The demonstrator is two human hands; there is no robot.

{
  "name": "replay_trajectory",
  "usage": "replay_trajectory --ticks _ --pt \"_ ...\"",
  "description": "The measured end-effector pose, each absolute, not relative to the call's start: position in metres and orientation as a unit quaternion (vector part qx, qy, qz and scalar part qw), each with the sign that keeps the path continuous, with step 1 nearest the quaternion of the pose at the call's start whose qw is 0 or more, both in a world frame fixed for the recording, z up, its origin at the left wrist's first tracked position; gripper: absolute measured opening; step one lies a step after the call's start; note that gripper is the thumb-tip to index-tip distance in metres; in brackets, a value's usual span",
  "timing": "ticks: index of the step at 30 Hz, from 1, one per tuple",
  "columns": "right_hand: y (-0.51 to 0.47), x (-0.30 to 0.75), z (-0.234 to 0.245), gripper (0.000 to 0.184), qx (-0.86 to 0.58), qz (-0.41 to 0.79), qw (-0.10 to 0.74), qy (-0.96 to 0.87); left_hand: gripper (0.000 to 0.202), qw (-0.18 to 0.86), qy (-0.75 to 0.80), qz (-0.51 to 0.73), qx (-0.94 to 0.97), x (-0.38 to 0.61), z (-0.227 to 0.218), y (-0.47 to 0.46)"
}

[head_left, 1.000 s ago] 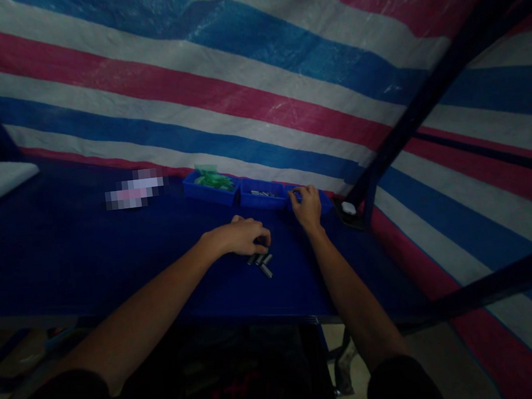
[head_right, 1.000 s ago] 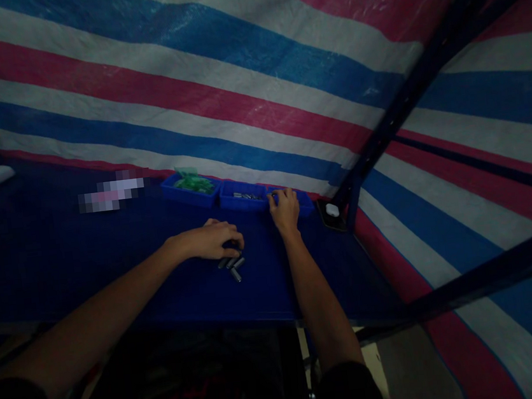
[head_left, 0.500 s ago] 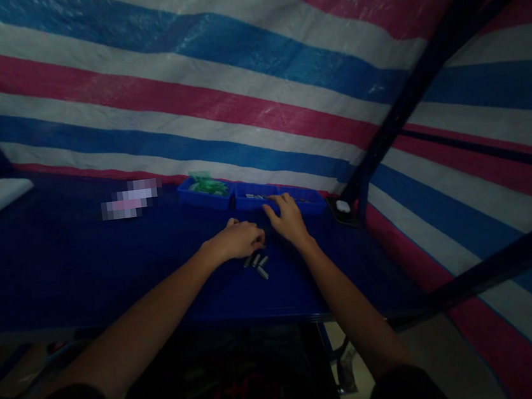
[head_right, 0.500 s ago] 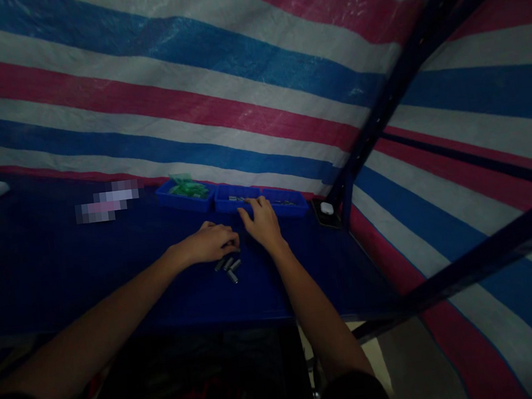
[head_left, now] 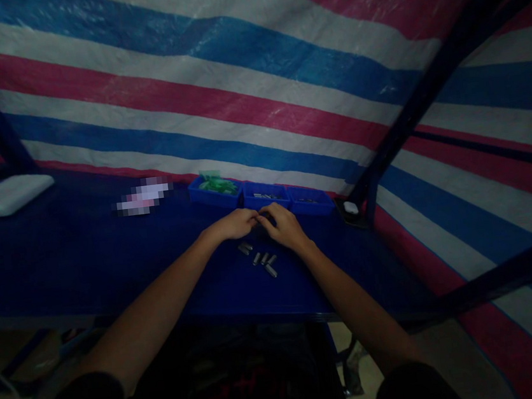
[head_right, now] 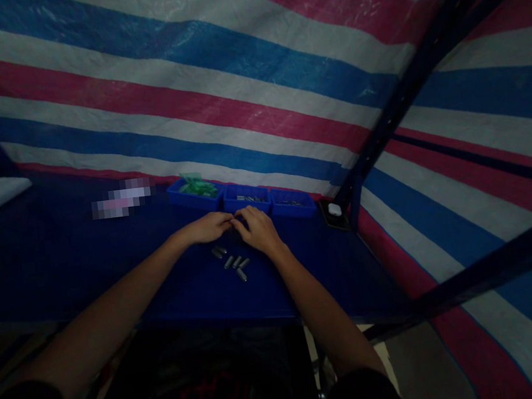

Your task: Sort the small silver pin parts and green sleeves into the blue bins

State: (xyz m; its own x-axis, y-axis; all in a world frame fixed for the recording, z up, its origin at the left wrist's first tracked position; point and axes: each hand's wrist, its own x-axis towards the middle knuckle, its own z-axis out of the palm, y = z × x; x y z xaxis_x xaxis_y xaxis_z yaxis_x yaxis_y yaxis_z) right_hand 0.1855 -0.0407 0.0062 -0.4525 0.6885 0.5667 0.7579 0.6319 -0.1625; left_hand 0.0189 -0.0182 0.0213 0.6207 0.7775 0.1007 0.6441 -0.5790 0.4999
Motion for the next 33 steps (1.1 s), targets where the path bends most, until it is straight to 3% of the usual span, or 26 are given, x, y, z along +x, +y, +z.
replay_trajectory --ticks 5,8,11,15,18,22,29,33 --pt "-0.046 0.176 0.008 0.019 -0.377 -0.111 0.322 -0.861 0.027 0.39 0.391 0.272 0.788 0.003 0.024 -0.009" --pt "-0.044 0.176 0.007 0.019 -0.373 -0.142 0.345 -0.849 0.029 0.428 0.377 0.295 0.766 0.0 0.028 -0.01" --pt "-0.042 0.18 0.01 0.022 -0.388 -0.162 0.393 -0.817 0.033 0.411 0.365 0.263 0.793 -0.004 0.03 -0.011" --pt "-0.036 0.188 0.022 0.027 -0.414 -0.194 0.458 -0.762 0.049 0.362 0.352 0.109 0.856 -0.009 0.025 -0.012" --pt "-0.022 0.195 0.03 0.026 -0.45 -0.207 0.479 -0.724 0.044 0.282 0.385 0.047 0.878 -0.005 0.023 -0.016" --pt "-0.006 0.204 0.028 0.028 -0.529 -0.182 0.449 -0.697 0.022 0.187 0.44 0.059 0.876 0.005 0.023 -0.021" --pt "-0.027 0.205 0.01 0.026 -0.516 -0.073 0.344 -0.781 0.023 0.142 0.483 0.097 0.858 0.005 0.011 -0.01" --pt "-0.034 0.19 0.005 0.026 -0.433 -0.019 0.308 -0.847 0.028 0.194 0.45 0.173 0.854 0.005 0.007 -0.002"
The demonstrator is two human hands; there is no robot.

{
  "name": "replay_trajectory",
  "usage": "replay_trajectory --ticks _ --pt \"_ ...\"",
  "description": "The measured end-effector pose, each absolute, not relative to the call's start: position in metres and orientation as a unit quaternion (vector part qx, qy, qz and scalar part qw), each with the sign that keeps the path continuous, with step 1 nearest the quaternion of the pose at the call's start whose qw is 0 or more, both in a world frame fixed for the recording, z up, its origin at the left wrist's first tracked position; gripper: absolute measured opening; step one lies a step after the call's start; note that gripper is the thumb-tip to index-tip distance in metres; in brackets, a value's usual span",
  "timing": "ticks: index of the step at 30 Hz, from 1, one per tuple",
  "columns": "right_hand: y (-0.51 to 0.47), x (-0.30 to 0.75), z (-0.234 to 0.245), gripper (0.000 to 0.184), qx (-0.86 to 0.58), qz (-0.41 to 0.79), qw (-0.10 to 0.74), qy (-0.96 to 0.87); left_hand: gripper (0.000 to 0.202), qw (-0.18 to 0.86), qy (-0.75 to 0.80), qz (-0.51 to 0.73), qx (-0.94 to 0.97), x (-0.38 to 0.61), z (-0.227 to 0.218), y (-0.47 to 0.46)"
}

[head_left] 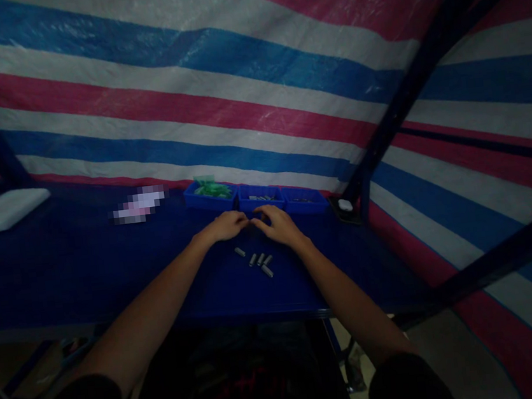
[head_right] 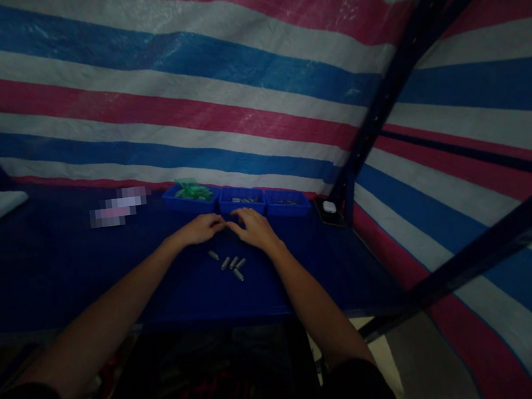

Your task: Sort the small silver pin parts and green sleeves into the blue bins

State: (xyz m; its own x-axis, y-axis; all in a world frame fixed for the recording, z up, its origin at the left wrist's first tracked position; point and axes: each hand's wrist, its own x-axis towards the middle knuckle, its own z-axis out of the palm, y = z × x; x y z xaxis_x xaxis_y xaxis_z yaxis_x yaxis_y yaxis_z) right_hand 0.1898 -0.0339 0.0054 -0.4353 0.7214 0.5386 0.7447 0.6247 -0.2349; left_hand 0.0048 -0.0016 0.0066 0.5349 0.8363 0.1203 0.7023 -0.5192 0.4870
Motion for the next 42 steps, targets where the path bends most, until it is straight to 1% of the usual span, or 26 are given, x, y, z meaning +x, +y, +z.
replay_trajectory --ticks 3,6,8,10,12,14,16,17,18,20,22,23,25,27,31,34,37,39,42 --pt "-0.036 0.181 0.006 0.022 -0.39 -0.04 0.321 -0.862 0.035 0.28 0.41 0.236 0.835 0.007 0.01 -0.001" --pt "-0.038 0.179 0.01 0.016 -0.379 -0.068 0.348 -0.855 0.041 0.367 0.382 0.273 0.803 0.007 0.017 -0.003" --pt "-0.039 0.182 0.013 0.017 -0.386 -0.083 0.381 -0.836 0.044 0.381 0.382 0.27 0.797 0.004 0.024 -0.006" --pt "-0.038 0.188 0.016 0.024 -0.402 -0.094 0.442 -0.796 0.04 0.347 0.388 0.243 0.818 -0.003 0.032 -0.01" --pt "-0.036 0.196 0.02 0.03 -0.42 -0.108 0.527 -0.731 0.036 0.311 0.385 0.185 0.849 -0.011 0.039 -0.016" --pt "-0.034 0.205 0.026 0.031 -0.437 -0.128 0.603 -0.655 0.041 0.316 0.368 0.102 0.868 -0.018 0.044 -0.022" --pt "-0.03 0.211 0.032 0.033 -0.458 -0.15 0.636 -0.603 0.046 0.33 0.347 0.025 0.877 -0.021 0.045 -0.026" --pt "-0.027 0.213 0.034 0.033 -0.477 -0.156 0.626 -0.597 0.046 0.323 0.34 -0.002 0.883 -0.021 0.044 -0.028" --pt "-0.024 0.215 0.035 0.033 -0.503 -0.155 0.598 -0.604 0.043 0.307 0.338 -0.017 0.889 -0.021 0.042 -0.028" --pt "-0.017 0.217 0.035 0.032 -0.564 -0.129 0.5 -0.644 0.033 0.264 0.337 -0.025 0.903 -0.018 0.037 -0.027" --pt "-0.011 0.217 0.029 0.032 -0.606 -0.084 0.387 -0.689 0.024 0.233 0.339 -0.006 0.912 -0.016 0.031 -0.023" --pt "-0.01 0.217 0.026 0.032 -0.614 -0.065 0.345 -0.707 0.021 0.226 0.343 0.01 0.912 -0.014 0.028 -0.02" --pt "-0.012 0.216 0.019 0.029 -0.604 -0.039 0.302 -0.736 0.019 0.226 0.36 0.052 0.904 -0.012 0.023 -0.016" --pt "-0.019 0.213 0.016 0.028 -0.568 -0.021 0.299 -0.767 0.021 0.237 0.374 0.111 0.89 -0.008 0.019 -0.011" --pt "-0.037 0.195 0.017 0.026 -0.461 0.018 0.323 -0.826 0.025 0.287 0.379 0.264 0.839 -0.001 0.016 -0.007" --pt "-0.044 0.181 0.018 0.024 -0.416 0.042 0.333 -0.845 0.019 0.347 0.386 0.352 0.779 0.004 0.019 -0.009" --pt "-0.044 0.174 0.017 0.019 -0.417 0.036 0.342 -0.842 0.014 0.376 0.394 0.382 0.746 0.008 0.024 -0.015" --pt "-0.044 0.175 0.017 0.017 -0.436 0.019 0.355 -0.827 0.015 0.371 0.396 0.383 0.747 0.009 0.028 -0.018" --pt "-0.043 0.182 0.02 0.028 -0.477 -0.004 0.402 -0.782 0.026 0.348 0.391 0.336 0.783 0.007 0.033 -0.022"
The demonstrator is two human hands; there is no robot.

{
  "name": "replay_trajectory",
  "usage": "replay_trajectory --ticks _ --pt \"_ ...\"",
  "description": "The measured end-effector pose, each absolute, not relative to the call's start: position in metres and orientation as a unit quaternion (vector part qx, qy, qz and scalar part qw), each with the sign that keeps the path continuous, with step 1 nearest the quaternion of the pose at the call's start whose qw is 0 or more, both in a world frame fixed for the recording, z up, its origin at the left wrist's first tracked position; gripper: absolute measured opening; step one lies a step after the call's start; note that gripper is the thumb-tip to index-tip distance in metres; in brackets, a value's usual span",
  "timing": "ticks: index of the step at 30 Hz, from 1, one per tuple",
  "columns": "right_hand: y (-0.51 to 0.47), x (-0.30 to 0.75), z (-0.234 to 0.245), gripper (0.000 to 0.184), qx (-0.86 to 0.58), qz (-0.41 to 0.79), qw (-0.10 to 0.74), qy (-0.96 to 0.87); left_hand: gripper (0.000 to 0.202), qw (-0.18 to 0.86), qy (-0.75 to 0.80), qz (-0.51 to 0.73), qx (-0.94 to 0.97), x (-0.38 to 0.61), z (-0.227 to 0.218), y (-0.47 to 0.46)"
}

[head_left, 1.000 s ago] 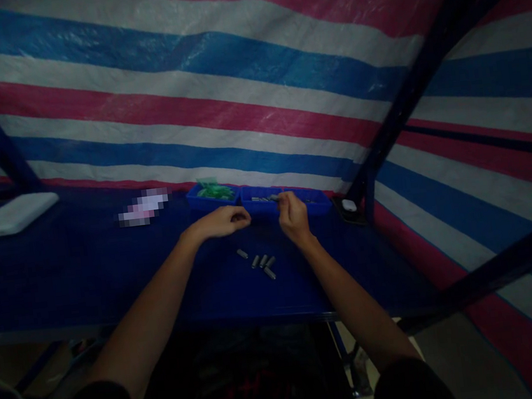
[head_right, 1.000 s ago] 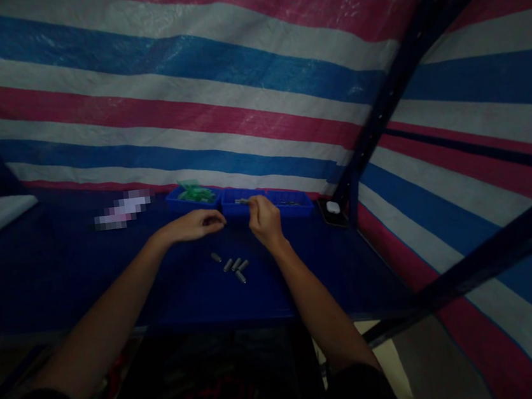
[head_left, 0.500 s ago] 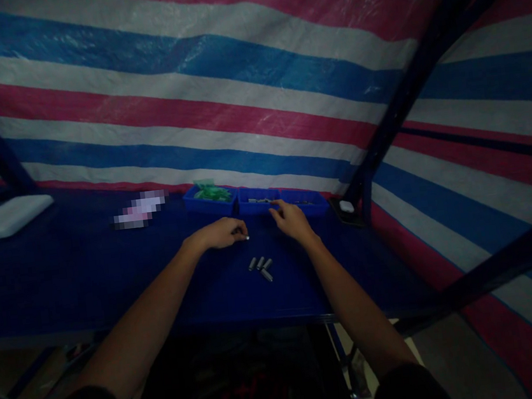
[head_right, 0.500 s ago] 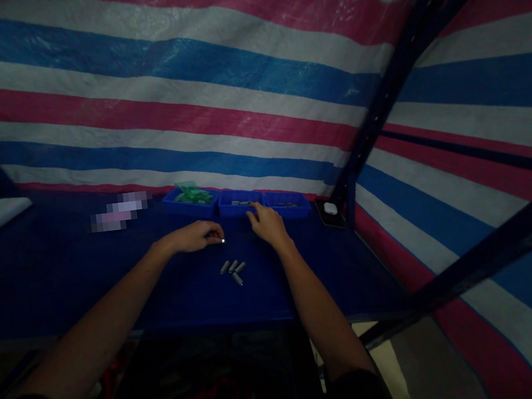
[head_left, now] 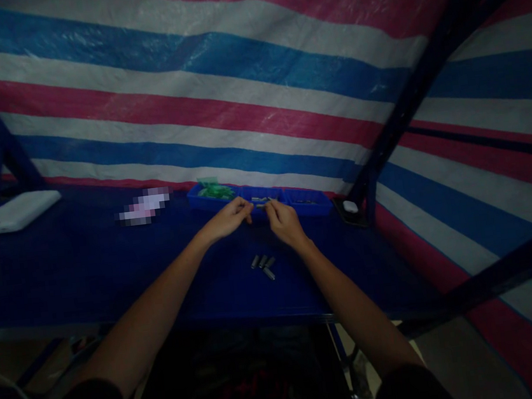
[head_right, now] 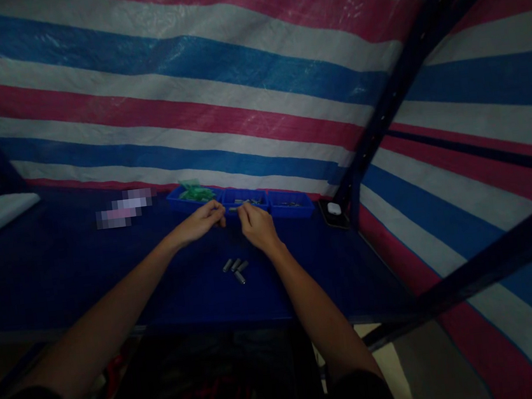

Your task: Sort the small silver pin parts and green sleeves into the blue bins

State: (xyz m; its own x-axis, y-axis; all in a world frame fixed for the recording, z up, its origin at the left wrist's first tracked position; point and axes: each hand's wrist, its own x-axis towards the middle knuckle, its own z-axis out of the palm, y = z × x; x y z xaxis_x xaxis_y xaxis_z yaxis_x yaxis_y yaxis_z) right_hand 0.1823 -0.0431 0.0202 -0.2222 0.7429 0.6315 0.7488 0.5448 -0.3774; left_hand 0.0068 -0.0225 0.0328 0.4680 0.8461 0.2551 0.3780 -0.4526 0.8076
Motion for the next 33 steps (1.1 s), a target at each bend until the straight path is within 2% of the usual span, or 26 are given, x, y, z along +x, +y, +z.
replay_trajectory --ticks 5,7,9,14,19,27,30,33 --pt "-0.042 0.199 0.034 0.039 -0.524 -0.067 0.552 -0.645 0.053 0.249 0.353 0.096 0.896 0.009 0.036 -0.053" --pt "-0.037 0.204 0.042 0.042 -0.542 -0.092 0.559 -0.621 0.07 0.22 0.337 0.074 0.913 0.018 0.032 -0.07" --pt "-0.028 0.207 0.047 0.041 -0.567 -0.101 0.512 -0.637 0.076 0.201 0.312 0.06 0.927 0.029 0.024 -0.083" --pt "-0.007 0.214 0.033 0.037 -0.632 -0.065 0.358 -0.684 0.053 0.117 0.311 0.096 0.938 0.048 0.006 -0.082" --pt "-0.015 0.216 0.012 0.031 -0.601 -0.008 0.333 -0.727 0.049 0.056 0.377 0.147 0.913 0.039 0.009 -0.068" --pt "-0.018 0.213 0.009 0.024 -0.553 0.055 0.313 -0.77 0.028 0.114 0.38 0.076 0.915 0.023 0.012 -0.058" --pt "-0.018 0.211 0.006 0.024 -0.539 0.083 0.315 -0.777 0.023 0.123 0.387 0.105 0.908 0.023 0.012 -0.053" --pt "-0.022 0.206 0.008 0.025 -0.491 0.141 0.346 -0.787 0.02 0.229 0.412 0.187 0.862 0.022 0.012 -0.045"
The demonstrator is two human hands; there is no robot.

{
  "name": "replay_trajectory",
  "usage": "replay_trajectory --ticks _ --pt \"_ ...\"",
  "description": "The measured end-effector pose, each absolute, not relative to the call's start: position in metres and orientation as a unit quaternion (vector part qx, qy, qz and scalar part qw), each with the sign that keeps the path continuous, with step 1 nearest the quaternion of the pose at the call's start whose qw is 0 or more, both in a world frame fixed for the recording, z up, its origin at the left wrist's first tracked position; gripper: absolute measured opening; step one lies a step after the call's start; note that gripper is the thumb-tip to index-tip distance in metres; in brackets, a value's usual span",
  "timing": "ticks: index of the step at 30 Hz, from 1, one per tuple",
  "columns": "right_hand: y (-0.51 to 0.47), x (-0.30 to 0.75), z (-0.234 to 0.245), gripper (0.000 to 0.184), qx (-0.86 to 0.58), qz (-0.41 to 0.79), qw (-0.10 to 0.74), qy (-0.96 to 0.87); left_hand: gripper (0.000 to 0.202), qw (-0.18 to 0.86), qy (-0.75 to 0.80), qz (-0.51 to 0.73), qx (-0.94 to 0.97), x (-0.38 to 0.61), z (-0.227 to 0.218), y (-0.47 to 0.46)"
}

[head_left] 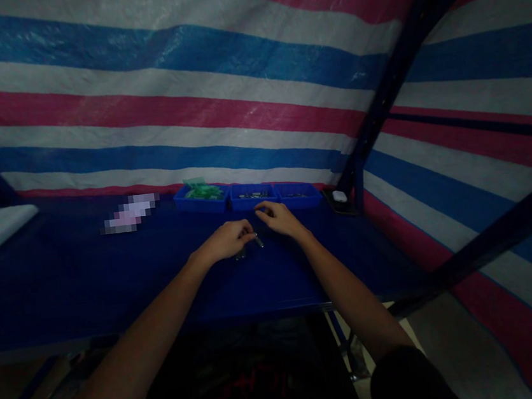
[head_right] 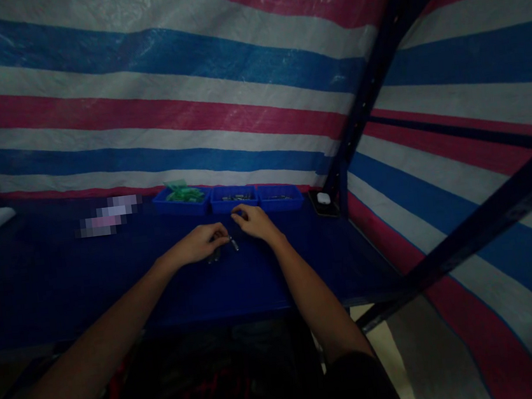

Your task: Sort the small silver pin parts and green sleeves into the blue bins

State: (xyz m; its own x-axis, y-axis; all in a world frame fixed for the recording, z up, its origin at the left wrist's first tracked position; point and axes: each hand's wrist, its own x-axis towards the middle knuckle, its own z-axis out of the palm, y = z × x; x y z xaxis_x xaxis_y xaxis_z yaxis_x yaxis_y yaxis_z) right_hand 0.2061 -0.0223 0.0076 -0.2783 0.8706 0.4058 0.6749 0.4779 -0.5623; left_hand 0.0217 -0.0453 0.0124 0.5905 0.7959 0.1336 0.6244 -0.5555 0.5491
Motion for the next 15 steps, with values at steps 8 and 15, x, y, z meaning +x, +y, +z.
replay_trajectory --ticks 8,15 --pt "-0.041 0.181 0.016 0.021 -0.373 0.181 0.335 -0.846 0.035 0.491 0.453 0.321 0.671 0.006 0.015 -0.035" --pt "-0.041 0.176 0.014 0.014 -0.396 0.139 0.316 -0.851 0.045 0.544 0.442 0.32 0.638 0.003 0.024 -0.037"
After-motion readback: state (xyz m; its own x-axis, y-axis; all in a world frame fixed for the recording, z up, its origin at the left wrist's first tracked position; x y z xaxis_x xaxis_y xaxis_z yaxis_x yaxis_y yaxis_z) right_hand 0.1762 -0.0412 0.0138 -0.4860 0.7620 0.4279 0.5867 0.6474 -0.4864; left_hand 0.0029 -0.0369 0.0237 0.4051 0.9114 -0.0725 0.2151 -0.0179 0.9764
